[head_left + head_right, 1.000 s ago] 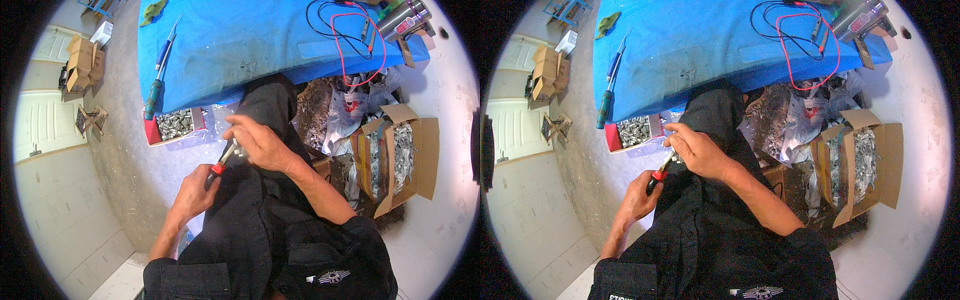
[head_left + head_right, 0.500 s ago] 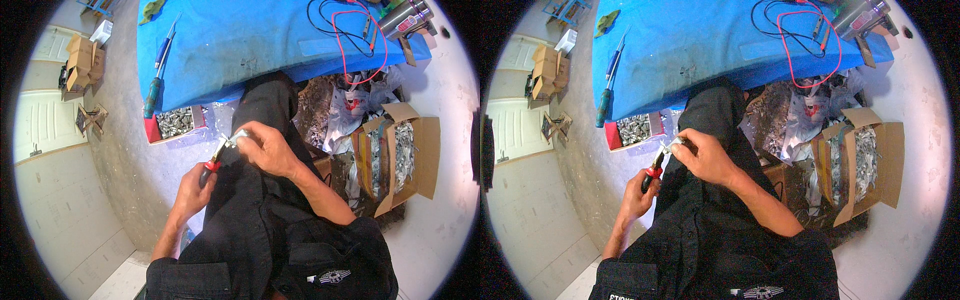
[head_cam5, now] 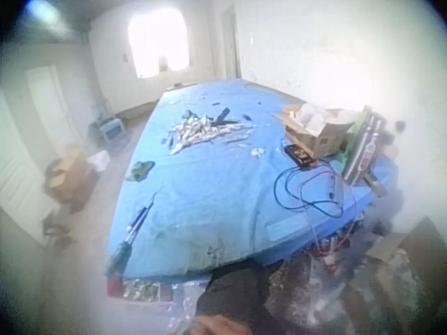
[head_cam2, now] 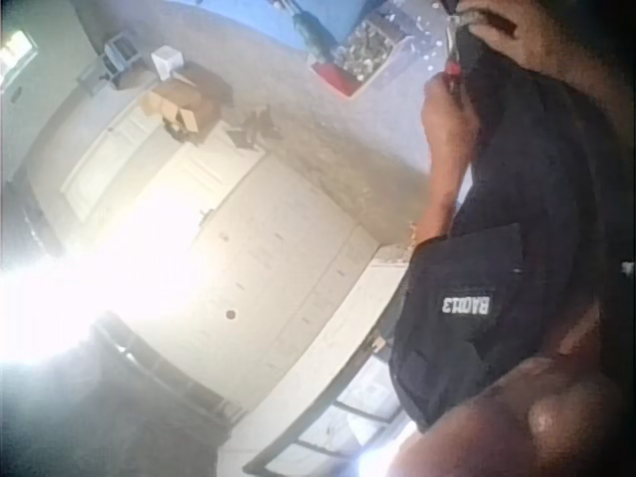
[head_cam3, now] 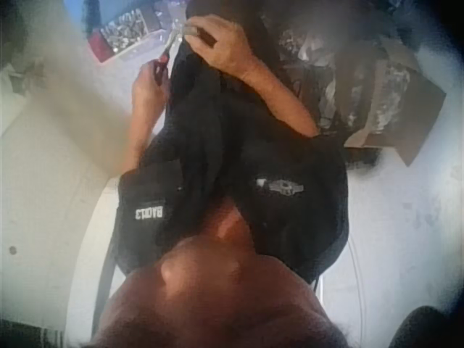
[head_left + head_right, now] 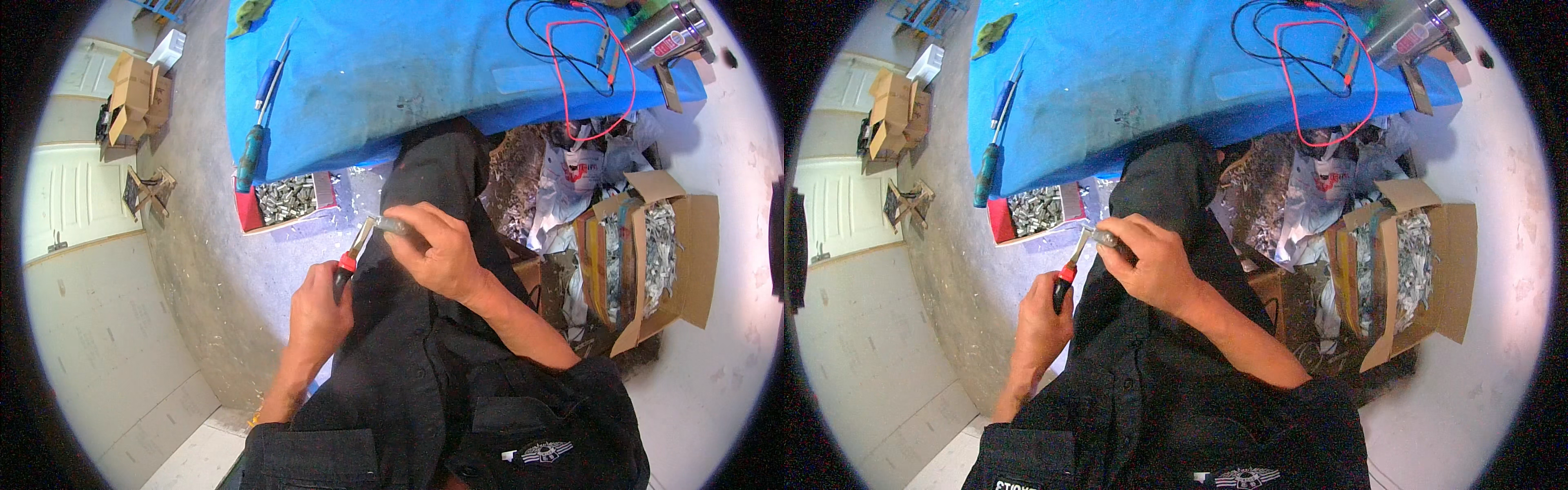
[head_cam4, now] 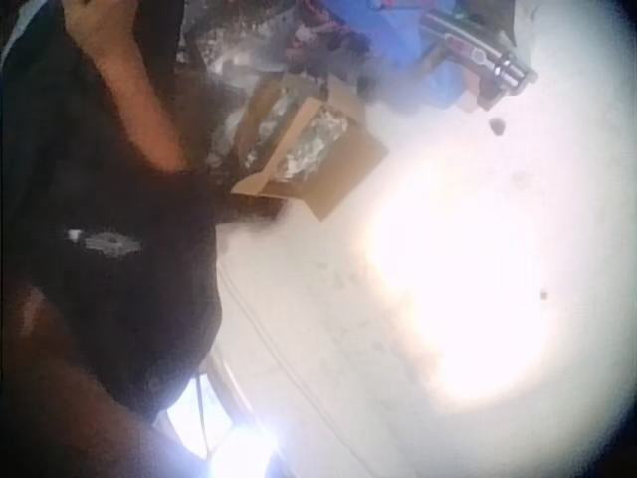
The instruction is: The person assembles small metal electronic components, using pliers to manipulate a small part, checking it with a multimeter, and organizing the pieces on a blue cloth-covered table.
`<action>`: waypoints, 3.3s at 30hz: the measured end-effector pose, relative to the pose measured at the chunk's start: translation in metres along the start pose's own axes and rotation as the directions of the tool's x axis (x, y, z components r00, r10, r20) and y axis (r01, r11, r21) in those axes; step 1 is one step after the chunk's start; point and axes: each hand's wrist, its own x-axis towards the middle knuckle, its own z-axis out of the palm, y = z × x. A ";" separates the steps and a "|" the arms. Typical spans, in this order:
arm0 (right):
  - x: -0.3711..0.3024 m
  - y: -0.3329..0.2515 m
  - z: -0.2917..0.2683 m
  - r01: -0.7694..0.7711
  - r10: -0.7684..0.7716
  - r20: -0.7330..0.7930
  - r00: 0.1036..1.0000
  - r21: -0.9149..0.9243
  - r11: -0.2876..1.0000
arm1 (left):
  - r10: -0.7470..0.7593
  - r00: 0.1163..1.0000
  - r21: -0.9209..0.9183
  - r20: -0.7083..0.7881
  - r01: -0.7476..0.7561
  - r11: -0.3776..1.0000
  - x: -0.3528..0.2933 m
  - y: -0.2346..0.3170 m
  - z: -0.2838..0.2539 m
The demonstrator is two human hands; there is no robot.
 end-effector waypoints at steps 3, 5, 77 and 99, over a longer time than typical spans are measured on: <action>-0.002 0.003 0.003 0.037 -0.036 -0.041 0.998 0.017 0.999 | 0.060 0.996 0.062 -0.071 -0.056 0.996 -0.001 0.003 0.004; -0.004 0.000 0.002 -0.069 0.072 -0.033 0.997 0.103 0.992 | 0.068 0.994 0.048 -0.086 -0.064 0.997 -0.003 0.004 0.006; -0.007 -0.004 -0.007 0.270 -0.267 0.042 0.963 -0.139 0.953 | 0.114 0.988 0.055 -0.105 -0.108 0.993 0.000 -0.001 -0.006; 0.001 -0.025 -0.002 -0.679 0.566 0.376 0.733 0.443 0.585 | 0.220 0.961 0.200 -0.165 -0.186 0.962 -0.001 -0.020 0.000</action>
